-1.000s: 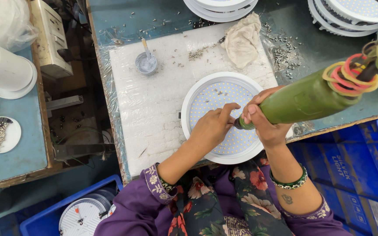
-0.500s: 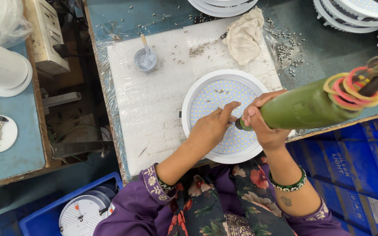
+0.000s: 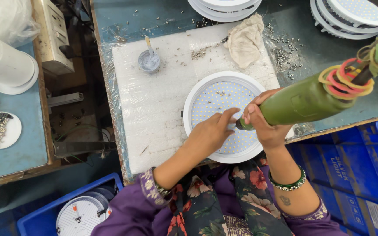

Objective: The person assembles LED lighting fixtures by picking up small screws from the workstation, placing them into holes on the LED circuit board within a circular white housing, and driving them in with a pneumatic screwdriver.

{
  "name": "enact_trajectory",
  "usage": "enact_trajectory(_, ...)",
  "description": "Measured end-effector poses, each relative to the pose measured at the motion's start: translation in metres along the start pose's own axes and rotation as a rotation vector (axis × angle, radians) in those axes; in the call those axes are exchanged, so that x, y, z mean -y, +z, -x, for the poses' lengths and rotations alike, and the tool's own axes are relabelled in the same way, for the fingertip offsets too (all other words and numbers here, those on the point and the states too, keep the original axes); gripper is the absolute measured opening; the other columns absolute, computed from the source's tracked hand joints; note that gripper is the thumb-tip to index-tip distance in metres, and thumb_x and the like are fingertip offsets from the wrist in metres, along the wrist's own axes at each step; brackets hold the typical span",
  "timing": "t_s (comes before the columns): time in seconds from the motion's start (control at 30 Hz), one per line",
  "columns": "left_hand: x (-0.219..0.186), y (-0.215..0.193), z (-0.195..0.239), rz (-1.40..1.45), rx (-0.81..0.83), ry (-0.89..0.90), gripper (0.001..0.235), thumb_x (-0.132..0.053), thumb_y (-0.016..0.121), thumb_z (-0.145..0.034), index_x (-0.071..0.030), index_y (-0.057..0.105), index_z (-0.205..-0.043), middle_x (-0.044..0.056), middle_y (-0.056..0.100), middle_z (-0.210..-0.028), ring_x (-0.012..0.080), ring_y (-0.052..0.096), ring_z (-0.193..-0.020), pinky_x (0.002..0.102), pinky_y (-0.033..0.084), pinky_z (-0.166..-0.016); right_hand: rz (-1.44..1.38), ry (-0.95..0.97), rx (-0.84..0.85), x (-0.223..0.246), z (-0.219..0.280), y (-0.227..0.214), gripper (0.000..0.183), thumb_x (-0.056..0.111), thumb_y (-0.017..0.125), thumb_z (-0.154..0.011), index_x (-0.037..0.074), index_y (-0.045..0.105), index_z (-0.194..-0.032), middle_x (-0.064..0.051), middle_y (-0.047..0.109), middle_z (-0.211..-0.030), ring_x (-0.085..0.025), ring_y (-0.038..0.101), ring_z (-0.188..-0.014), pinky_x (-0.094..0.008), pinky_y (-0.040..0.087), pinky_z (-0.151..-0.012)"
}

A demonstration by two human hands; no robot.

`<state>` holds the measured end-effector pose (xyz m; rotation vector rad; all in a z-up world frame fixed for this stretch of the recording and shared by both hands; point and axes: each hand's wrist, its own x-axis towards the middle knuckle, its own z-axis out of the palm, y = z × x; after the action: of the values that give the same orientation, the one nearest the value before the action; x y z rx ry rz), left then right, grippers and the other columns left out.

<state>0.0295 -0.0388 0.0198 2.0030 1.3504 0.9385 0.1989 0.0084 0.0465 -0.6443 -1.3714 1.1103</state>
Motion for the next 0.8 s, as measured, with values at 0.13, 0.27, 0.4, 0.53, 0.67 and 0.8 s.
enact_trajectory(0.13, -0.017, -0.016, 0.034, -0.070, 0.023, 0.159, 0.068, -0.035, 0.078, -0.081, 0.000, 0.052, -0.134, 0.018, 0.061, -0.128, 0.0359, 0.056, -0.124, 0.048, 0.046, -0.104, -0.029, 0.020, 0.013, -0.001, -0.003, 0.000, 0.022, -0.014, 0.061, -0.100, -0.001, 0.048, -0.112, -0.010, 0.058, -0.091, -0.015, 0.062, -0.067, -0.029, 0.055, -0.062)
enact_trajectory(0.27, -0.024, -0.003, 0.044, -0.245, 0.066, 0.295, 0.080, -0.045, 0.073, -0.075, 0.002, 0.055, -0.136, 0.017, 0.057, -0.140, 0.0352, 0.053, -0.132, 0.049, 0.041, -0.110, -0.023, 0.024, 0.025, -0.001, -0.004, 0.000, 0.022, -0.014, 0.060, -0.100, -0.001, 0.048, -0.112, -0.010, 0.058, -0.092, -0.014, 0.062, -0.066, -0.028, 0.055, -0.061)
enact_trajectory(0.4, -0.013, 0.011, 0.042, -0.501, 0.058, 0.340, 0.054, -0.026, 0.064, -0.087, -0.003, 0.061, -0.135, 0.008, 0.060, -0.141, 0.0258, 0.055, -0.135, 0.043, 0.045, -0.113, -0.004, 0.040, 0.036, -0.001, -0.005, 0.001, 0.021, -0.014, 0.060, -0.101, -0.001, 0.048, -0.113, -0.010, 0.058, -0.085, -0.014, 0.061, -0.066, -0.028, 0.055, -0.062)
enact_trajectory(0.53, -0.007, 0.017, 0.045, -0.494, 0.048, 0.355, 0.044, -0.016, 0.056, -0.092, -0.003, 0.063, -0.134, 0.007, 0.061, -0.138, 0.0243, 0.056, -0.134, 0.042, 0.046, -0.112, -0.011, 0.044, 0.045, 0.000, -0.006, 0.000, 0.023, -0.014, 0.060, -0.101, -0.001, 0.047, -0.113, -0.010, 0.057, -0.090, -0.014, 0.061, -0.066, -0.028, 0.055, -0.061)
enact_trajectory(0.67, -0.005, 0.019, 0.047, -0.475, 0.035, 0.347, 0.041, -0.017, 0.058, -0.092, -0.004, 0.064, -0.131, 0.007, 0.062, -0.137, 0.0245, 0.056, -0.133, 0.042, 0.046, -0.113, 0.007, 0.039, 0.050, -0.001, -0.006, 0.000, 0.024, -0.014, 0.060, -0.101, -0.001, 0.045, -0.114, -0.009, 0.057, -0.090, -0.013, 0.061, -0.065, -0.029, 0.056, -0.060)
enact_trajectory(0.8, -0.005, 0.017, 0.046, -0.482, 0.053, 0.355, 0.042, -0.016, 0.058, -0.091, -0.003, 0.065, -0.131, 0.007, 0.063, -0.134, 0.0244, 0.057, -0.133, 0.042, 0.046, -0.112, 0.005, 0.041, 0.063, -0.002, -0.005, -0.001, 0.023, -0.014, 0.059, -0.101, 0.000, 0.045, -0.114, -0.009, 0.056, -0.092, -0.013, 0.061, -0.065, -0.029, 0.056, -0.060)
